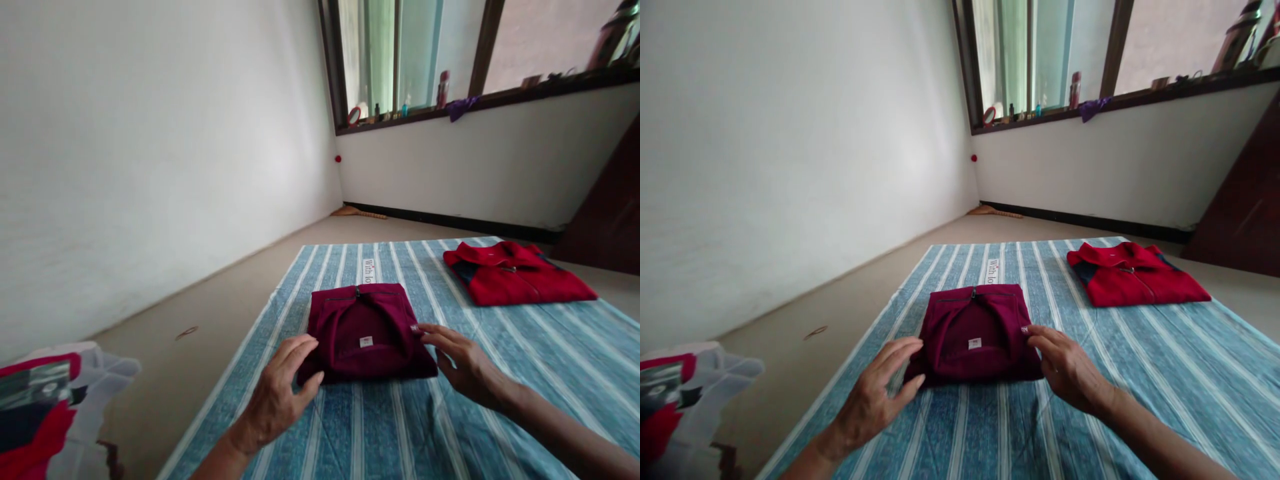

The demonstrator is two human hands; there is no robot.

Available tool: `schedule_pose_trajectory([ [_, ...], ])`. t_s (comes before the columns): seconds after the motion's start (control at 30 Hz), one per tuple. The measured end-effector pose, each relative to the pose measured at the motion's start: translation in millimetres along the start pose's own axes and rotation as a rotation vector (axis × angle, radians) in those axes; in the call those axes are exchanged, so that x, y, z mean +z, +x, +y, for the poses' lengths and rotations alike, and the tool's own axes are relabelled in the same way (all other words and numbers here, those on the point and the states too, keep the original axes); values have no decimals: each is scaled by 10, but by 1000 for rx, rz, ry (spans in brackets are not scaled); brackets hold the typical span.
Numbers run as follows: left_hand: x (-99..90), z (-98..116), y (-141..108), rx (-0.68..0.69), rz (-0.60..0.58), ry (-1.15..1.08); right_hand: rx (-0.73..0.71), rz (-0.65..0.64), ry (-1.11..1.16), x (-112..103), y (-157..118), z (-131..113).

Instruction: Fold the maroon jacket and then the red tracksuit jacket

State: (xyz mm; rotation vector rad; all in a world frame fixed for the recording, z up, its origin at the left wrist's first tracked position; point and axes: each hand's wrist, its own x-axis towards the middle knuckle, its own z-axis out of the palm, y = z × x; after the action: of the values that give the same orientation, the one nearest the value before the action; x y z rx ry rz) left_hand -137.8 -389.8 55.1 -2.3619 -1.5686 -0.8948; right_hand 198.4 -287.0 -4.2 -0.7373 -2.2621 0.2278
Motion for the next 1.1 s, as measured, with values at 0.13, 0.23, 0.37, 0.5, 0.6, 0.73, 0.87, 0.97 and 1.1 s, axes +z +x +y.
schedule_pose_trajectory([
  [0.13,122,77,393,-85,47,-43,112,102,14,84,377,-191],
  [0.23,302,22,674,-138,83,-12,154,130,-25,240,654,-323],
  [0.37,457,-133,913,-306,84,10,148,150,-89,487,815,-465],
  [0.5,477,-265,1012,-528,-87,-287,118,118,-133,671,776,-547],
  [0.6,477,-323,1025,-664,-194,-533,127,66,-138,736,731,-559],
  [0.73,505,-393,1019,-817,-200,-850,114,82,-160,777,716,-548],
  [0.87,553,-493,1037,-870,-202,-1061,91,84,-182,810,720,-536],
  [0.97,592,-553,1067,-870,-204,-1102,62,105,-209,841,716,-532],
  [1.1,626,-583,1099,-843,-213,-1059,44,114,-267,874,713,-544],
])
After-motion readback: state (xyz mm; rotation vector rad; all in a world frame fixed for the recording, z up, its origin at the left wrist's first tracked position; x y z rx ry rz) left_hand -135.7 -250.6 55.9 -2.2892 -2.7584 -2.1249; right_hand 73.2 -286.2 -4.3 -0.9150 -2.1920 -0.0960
